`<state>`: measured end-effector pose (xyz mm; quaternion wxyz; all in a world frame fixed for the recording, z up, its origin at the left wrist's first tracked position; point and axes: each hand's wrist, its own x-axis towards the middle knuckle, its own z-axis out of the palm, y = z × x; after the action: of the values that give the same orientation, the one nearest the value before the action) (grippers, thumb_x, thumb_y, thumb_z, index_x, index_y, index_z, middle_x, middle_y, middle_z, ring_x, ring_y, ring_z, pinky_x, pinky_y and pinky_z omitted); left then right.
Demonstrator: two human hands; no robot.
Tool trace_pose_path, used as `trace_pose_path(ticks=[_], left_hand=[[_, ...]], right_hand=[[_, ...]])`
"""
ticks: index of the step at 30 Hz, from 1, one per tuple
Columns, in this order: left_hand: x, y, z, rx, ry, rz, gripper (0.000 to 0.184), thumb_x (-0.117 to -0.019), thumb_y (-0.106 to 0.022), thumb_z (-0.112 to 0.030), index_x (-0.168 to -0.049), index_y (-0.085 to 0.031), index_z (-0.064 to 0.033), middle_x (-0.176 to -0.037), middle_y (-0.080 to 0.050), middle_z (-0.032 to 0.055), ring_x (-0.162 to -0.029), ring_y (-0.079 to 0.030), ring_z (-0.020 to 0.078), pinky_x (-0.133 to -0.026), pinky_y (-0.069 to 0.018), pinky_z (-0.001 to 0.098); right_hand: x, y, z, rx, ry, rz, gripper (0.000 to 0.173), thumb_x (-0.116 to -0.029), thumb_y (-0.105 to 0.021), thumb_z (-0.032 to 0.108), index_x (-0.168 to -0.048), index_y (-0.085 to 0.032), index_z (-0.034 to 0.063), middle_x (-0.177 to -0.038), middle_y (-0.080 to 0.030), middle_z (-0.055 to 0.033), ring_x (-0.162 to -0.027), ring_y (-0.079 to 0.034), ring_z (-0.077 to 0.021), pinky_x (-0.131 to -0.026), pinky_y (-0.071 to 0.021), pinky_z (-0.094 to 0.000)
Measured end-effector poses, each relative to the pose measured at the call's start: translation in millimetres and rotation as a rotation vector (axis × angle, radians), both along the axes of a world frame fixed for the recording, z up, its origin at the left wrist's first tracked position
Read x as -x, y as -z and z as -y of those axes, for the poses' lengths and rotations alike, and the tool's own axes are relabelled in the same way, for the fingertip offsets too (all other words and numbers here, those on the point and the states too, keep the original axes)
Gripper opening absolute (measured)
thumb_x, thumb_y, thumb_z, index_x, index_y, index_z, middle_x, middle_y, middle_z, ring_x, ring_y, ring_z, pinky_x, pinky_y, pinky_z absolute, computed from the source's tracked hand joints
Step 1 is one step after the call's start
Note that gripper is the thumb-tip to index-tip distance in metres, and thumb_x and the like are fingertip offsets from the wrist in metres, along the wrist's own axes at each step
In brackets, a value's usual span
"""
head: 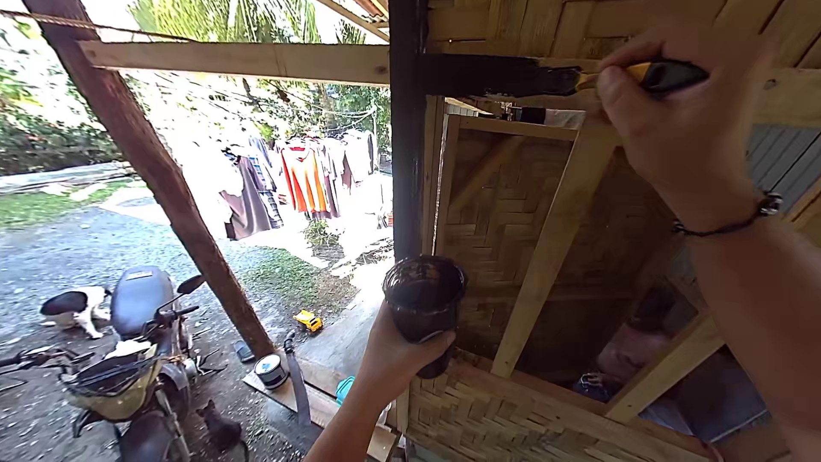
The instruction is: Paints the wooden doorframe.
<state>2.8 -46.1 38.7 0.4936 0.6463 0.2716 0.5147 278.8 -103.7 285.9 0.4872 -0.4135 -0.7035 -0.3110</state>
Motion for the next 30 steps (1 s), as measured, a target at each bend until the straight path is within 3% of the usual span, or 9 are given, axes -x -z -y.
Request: trace_pose_path(ticks=[4,8,11,16,20,25,30], left_hand=[[16,22,12,0.015,-0.024,-0.031,0.081,-0.0615,-0.095,-0.019,-0.130,-0.055,-0.0037,-0.111,-0.073,0.0036,-0.104,-0.072,0.0128,-0.094,-0.0611,0.0310],[22,38,20,0.014,-0.033,-0.015,0.083,-0.0606,-0.095,-0.019,-0.130,-0.054,-0.0024,-0.112,-0.073,0.0053,-0.105,-0.072,0.0145,-0.094,-0.0612,0.0320],[27,44,26,0.043,-0.051,-0.010,0.083,-0.0591,-0.095,-0.018,-0.130,-0.054,-0.0028,-0.111,-0.073,0.0053,-0.104,-0.072,0.0145,-0.094,-0.0611,0.0320],[36,54,31,0.065,-0.074,0.010,0.084,-0.0592,-0.095,-0.018,-0.130,-0.054,-0.0015,-0.112,-0.073,0.0054,-0.104,-0.072,0.0145,-0.094,-0.0612,0.0315],[38,58,33,0.062,-0.084,0.020,0.085,-0.0585,-0.095,-0.017,-0.130,-0.053,-0.0004,-0.111,-0.073,0.0056,-0.104,-0.072,0.0139,-0.093,-0.0612,0.0308],[39,60,35,0.086,-0.081,0.041,0.083,-0.0594,-0.095,-0.014,-0.130,-0.053,-0.0001,-0.110,-0.074,0.0067,-0.103,-0.073,0.0159,-0.093,-0.0619,0.0326],[46,68,35,0.093,-0.103,0.039,0.083,-0.0601,-0.094,-0.016,-0.131,-0.053,-0.0007,-0.112,-0.073,0.0063,-0.104,-0.072,0.0148,-0.094,-0.0613,0.0324]], right_hand=[[10,3,13,-0.056,-0.040,-0.008,0.020,-0.0994,-0.062,0.019,-0.107,-0.070,0.0026,-0.095,-0.071,-0.0030,-0.078,-0.068,-0.0023,-0.070,-0.0595,-0.0211],[35,1,-19,-0.025,-0.169,-0.006,0.017,-0.0980,-0.063,0.015,-0.104,-0.071,0.0014,-0.091,-0.071,-0.0032,-0.076,-0.069,-0.0042,-0.069,-0.0615,-0.0236],[33,1,-34,-0.005,-0.109,0.037,0.017,-0.0997,-0.061,0.016,-0.105,-0.071,0.0028,-0.095,-0.070,-0.0041,-0.079,-0.068,-0.0027,-0.072,-0.0597,-0.0211],[16,9,-9,-0.025,0.097,0.078,0.024,-0.1016,-0.059,0.021,-0.107,-0.072,0.0030,-0.094,-0.071,-0.0077,-0.077,-0.065,-0.0049,-0.070,-0.0545,-0.0226],[31,12,-5,-0.088,0.001,0.074,0.022,-0.0999,-0.060,0.019,-0.105,-0.072,0.0013,-0.093,-0.071,-0.0064,-0.078,-0.066,-0.0029,-0.070,-0.0571,-0.0210],[48,8,-42,-0.057,-0.066,0.128,0.020,-0.1006,-0.060,0.016,-0.106,-0.073,0.0016,-0.093,-0.071,-0.0073,-0.078,-0.064,-0.0037,-0.070,-0.0538,-0.0195],[28,21,-26,-0.090,0.111,0.229,0.024,-0.1033,-0.057,0.015,-0.111,-0.072,-0.0024,-0.100,-0.071,-0.0184,-0.085,-0.066,-0.0185,-0.076,-0.0539,-0.0315]])
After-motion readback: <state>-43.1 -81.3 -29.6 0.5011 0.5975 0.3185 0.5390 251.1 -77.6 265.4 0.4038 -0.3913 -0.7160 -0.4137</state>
